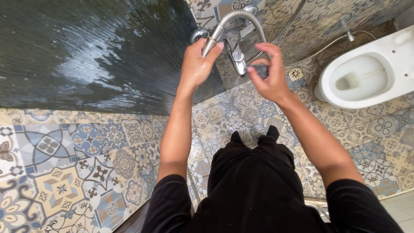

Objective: The person removes the nozzle from a bidet hose, scrubs the nozzle and the hose connector with a steel wool pad, and then reattaches the nozzle back onto the hose.

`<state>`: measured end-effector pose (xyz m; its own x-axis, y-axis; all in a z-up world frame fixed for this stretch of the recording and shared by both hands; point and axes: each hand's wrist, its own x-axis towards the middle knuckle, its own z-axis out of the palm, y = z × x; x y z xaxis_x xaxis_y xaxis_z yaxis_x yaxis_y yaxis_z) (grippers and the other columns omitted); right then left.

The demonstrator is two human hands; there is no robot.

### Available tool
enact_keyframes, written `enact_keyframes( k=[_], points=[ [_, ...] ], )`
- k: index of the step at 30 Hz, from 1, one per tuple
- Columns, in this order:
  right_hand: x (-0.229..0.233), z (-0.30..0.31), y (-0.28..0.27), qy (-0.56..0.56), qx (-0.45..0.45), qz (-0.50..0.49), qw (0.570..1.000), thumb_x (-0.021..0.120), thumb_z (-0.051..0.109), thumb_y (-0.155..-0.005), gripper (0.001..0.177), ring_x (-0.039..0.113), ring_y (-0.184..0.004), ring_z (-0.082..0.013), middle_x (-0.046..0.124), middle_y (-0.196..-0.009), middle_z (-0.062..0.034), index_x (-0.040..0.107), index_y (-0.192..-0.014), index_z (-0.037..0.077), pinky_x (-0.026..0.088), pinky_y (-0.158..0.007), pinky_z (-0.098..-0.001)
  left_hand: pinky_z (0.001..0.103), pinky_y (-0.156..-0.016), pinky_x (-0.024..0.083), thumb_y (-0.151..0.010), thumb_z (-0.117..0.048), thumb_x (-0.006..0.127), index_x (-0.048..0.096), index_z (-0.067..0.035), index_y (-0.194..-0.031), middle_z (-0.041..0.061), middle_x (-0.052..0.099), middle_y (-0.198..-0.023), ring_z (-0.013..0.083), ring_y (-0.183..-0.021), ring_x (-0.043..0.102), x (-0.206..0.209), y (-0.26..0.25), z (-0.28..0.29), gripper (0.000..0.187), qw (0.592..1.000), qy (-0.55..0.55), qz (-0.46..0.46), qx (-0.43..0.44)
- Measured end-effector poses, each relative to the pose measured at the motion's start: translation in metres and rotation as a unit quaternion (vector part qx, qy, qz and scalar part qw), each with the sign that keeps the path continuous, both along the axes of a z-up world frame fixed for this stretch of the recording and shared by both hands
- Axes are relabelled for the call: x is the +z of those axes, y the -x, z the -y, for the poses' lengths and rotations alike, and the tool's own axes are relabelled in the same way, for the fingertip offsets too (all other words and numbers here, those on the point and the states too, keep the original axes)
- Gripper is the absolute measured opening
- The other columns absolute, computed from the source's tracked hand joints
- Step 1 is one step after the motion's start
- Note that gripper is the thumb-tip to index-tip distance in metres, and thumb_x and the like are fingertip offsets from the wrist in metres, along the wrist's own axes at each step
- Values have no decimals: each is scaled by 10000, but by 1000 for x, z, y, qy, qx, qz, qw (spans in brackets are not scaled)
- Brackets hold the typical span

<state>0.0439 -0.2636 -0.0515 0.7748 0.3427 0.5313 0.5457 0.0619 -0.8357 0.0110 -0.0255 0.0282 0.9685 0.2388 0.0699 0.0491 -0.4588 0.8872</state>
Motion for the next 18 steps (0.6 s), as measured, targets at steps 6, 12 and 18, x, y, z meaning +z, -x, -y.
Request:
enact_keyframes(
  k=[6,12,18],
  points=[
    [-82,41,-13,-43,-46,-308,949,667,85,-1198,135,658,-983,-206,756,-1097,-162,650,-1187,-48,534,-874,-343,289,-524,330,-978,-327,732,662,-53,-867,-64,484,-648,56,-589,404,3,13,27,304,999,46,5,7],
    [-32,61,-1,-212,57,-418,881,653,70,-1033,173,674,-790,-198,711,-1042,-130,549,-1165,29,576,-687,-353,279,-426,356,-953,-269,744,661,-72,-890,-55,552,-561,60,-460,508,-3,23,100,223,999,-8,37,19],
    [10,92,8,-239,94,-368,894,719,-19,-977,279,686,-936,-188,706,-1114,-123,620,-1237,-13,592,-827,-343,286,-461,416,-917,-164,739,657,-83,-907,-16,586,-566,81,-483,588,-29,12,166,116,992,-32,122,29]
  ],
)
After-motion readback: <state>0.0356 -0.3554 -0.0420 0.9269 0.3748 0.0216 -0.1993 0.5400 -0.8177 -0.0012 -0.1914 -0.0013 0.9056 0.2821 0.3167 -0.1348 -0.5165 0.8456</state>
